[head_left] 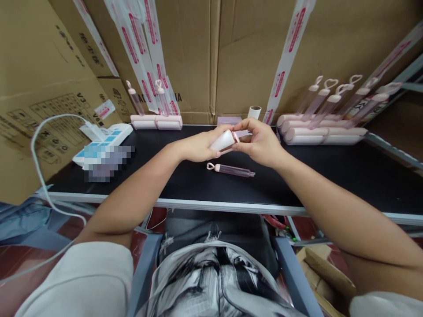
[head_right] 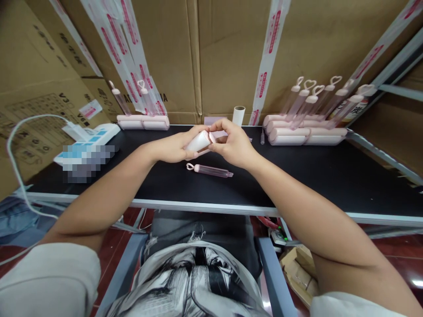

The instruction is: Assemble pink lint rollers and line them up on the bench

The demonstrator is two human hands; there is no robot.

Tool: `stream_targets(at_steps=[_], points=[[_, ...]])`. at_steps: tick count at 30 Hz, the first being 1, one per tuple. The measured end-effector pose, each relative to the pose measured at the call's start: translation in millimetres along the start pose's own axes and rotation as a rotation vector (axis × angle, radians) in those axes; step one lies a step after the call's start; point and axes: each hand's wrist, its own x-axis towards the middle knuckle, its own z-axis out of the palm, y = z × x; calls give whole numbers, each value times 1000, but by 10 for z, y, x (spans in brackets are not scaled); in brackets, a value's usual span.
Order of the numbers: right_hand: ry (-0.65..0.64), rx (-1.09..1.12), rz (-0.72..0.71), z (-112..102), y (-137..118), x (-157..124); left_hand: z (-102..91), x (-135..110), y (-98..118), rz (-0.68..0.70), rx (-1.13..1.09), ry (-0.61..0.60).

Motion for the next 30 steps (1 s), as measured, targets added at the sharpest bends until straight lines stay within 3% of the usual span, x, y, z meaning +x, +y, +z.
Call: stream_targets(at_steps=[7, 12, 15, 19, 22, 30], points=[[-16, 41, -29, -28, 84, 32, -16, -17, -40, -20, -91, -24], [125, 96, -93, -90, 84, 85, 111, 70, -87, -124, -635, 171], [116, 143, -80, -90, 119, 97, 151, 104, -42, -212, -821, 267], [-22, 171, -18, -10, 199, 68, 185, 118, 50, -246, -883, 360], [-90, 181, -5, 46, 236, 48, 221, 126, 94, -196, -898, 424], [-34, 156, -103, 86, 160, 41, 260, 143, 61, -64, -823, 504]])
